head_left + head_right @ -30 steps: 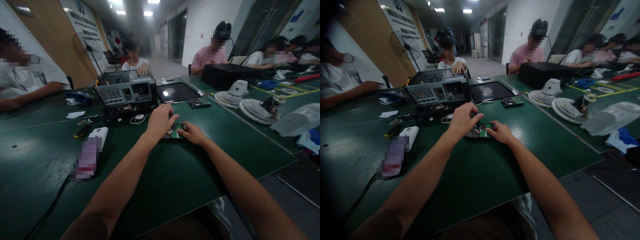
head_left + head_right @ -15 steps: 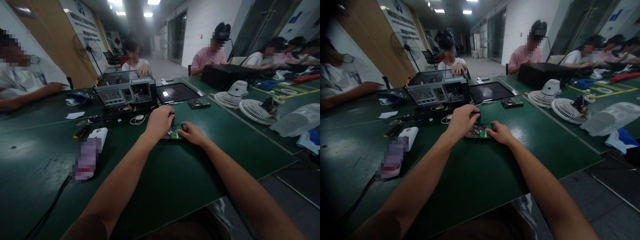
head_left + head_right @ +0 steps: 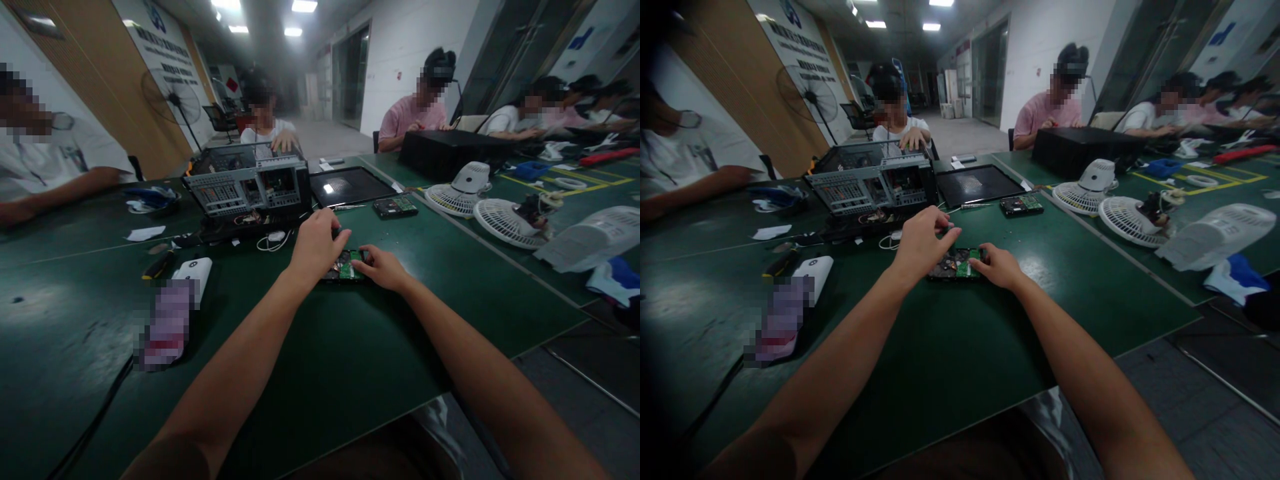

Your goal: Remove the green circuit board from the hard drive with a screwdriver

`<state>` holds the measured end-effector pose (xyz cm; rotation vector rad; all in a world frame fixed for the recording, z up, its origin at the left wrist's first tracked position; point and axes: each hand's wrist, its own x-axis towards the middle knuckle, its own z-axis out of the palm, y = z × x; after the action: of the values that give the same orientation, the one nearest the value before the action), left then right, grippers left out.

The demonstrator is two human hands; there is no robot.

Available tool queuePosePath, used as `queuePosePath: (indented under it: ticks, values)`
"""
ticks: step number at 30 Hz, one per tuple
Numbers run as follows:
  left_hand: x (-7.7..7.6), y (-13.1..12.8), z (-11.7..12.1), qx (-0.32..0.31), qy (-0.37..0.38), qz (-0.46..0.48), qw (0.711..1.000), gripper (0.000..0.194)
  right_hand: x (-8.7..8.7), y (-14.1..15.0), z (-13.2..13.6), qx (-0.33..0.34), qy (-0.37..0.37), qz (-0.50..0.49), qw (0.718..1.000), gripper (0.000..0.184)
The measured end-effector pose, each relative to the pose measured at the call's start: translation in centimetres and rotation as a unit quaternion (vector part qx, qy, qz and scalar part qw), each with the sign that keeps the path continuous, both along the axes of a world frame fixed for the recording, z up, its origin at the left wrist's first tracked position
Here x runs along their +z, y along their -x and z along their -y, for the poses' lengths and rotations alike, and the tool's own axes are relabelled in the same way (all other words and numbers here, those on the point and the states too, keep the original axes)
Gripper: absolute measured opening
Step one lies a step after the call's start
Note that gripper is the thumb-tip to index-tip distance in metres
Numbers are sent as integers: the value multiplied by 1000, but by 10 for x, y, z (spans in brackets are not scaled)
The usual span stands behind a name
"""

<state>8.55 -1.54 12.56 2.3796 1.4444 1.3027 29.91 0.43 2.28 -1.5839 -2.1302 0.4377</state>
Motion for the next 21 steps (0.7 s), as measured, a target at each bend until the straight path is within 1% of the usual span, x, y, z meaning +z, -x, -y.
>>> queuePosePath:
  ticks: [4,9,11,13,16,19,21]
  values:
    - [4,4,-1,-30,6,-29,999,2,-2,0,0,-2,-5,3,1000,56]
    - [4,9,-3,-15,10,-54,998,20,-2,0,0,-3,-4,0,1000,56]
    - [3,10,-4,-13,13,-55,998,24,-2,0,1,-5,-1,-1,1000,57]
    - [3,9,-3,-19,11,-55,998,23,-1,0,1,-8,0,-1,1000,57]
    - [3,6,-1,-31,4,-58,998,15,-1,0,1,-5,0,-4,1000,56]
    - [3,4,1,-26,5,-50,998,8,-1,-1,1,-3,1,-8,1000,55]
    - [3,4,1,-11,10,-38,999,13,-1,-1,1,-4,1,-10,1000,56]
